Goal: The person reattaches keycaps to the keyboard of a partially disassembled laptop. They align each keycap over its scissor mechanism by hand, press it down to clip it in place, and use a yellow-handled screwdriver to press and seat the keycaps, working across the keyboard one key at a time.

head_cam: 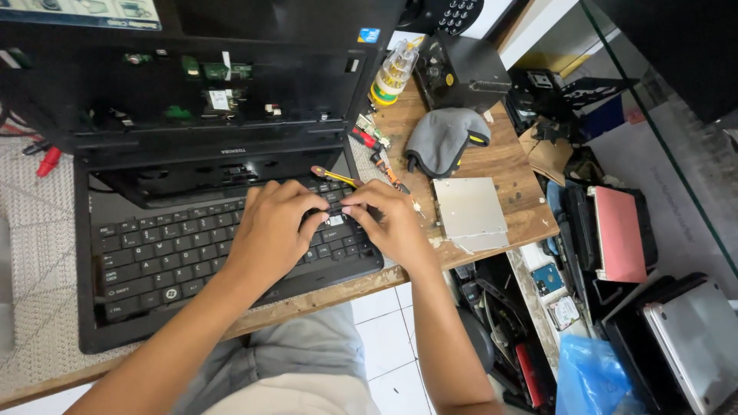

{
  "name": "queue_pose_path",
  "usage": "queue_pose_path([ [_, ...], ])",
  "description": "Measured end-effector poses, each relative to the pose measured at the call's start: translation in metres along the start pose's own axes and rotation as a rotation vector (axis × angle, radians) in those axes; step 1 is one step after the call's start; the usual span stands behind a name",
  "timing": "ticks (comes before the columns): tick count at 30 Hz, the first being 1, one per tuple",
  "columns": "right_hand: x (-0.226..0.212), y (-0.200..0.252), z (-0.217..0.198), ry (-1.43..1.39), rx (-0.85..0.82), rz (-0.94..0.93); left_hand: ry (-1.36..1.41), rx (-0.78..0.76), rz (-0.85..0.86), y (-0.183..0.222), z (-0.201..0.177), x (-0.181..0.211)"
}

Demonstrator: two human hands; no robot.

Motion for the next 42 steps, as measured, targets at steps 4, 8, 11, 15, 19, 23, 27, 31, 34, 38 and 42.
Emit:
queue_pose_path([
  [4, 0.012, 0.0, 0.001, 0.003, -0.001, -0.022, -0.015, 0.001, 0.026, 0.002, 0.009, -0.005],
  [8, 0.014, 0.001, 0.0, -0.002, -0.012, -0.027, -0.036, 0.009, 0.032, 0.003, 0.009, -0.004],
  [11, 0.014, 0.002, 0.0, -0.013, -0.013, -0.033, -0.036, 0.02, 0.034, 0.002, 0.009, -0.003],
  [15, 0.02, 0.002, 0.005, -0.032, 0.002, -0.053, -0.07, 0.032, 0.054, 0.004, 0.009, -0.004],
  [19, 0.021, 0.003, 0.005, -0.03, 0.01, -0.059, -0.065, 0.037, 0.047, 0.003, 0.01, -0.003],
  [23, 0.022, 0.003, 0.005, -0.012, 0.02, -0.067, -0.076, 0.035, 0.047, 0.004, 0.012, -0.003],
  [27, 0.022, 0.004, 0.004, -0.008, 0.017, -0.092, -0.101, 0.041, 0.057, 0.005, 0.012, -0.001],
  [31, 0.02, 0.003, 0.004, 0.0, 0.019, -0.084, -0.097, 0.045, 0.055, 0.002, 0.007, 0.003],
  [34, 0.021, 0.003, 0.005, -0.004, 0.021, -0.092, -0.117, 0.034, 0.079, 0.003, 0.008, 0.003],
  [38, 0.019, 0.003, 0.004, -0.019, 0.018, -0.086, -0.101, 0.049, 0.091, 0.004, 0.007, 0.004],
  [42, 0.018, 0.003, 0.004, -0.029, 0.021, -0.076, -0.086, 0.039, 0.066, 0.002, 0.008, 0.004],
])
Point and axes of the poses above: each hand's wrist, its own y-axis away from the middle knuckle, its own z-axis out of the palm, x = y × z, the point moved 2 cm from there along -y, towards the middle knuckle, and after that the axes turned 14 degrees about z, right-handed, at the moved point
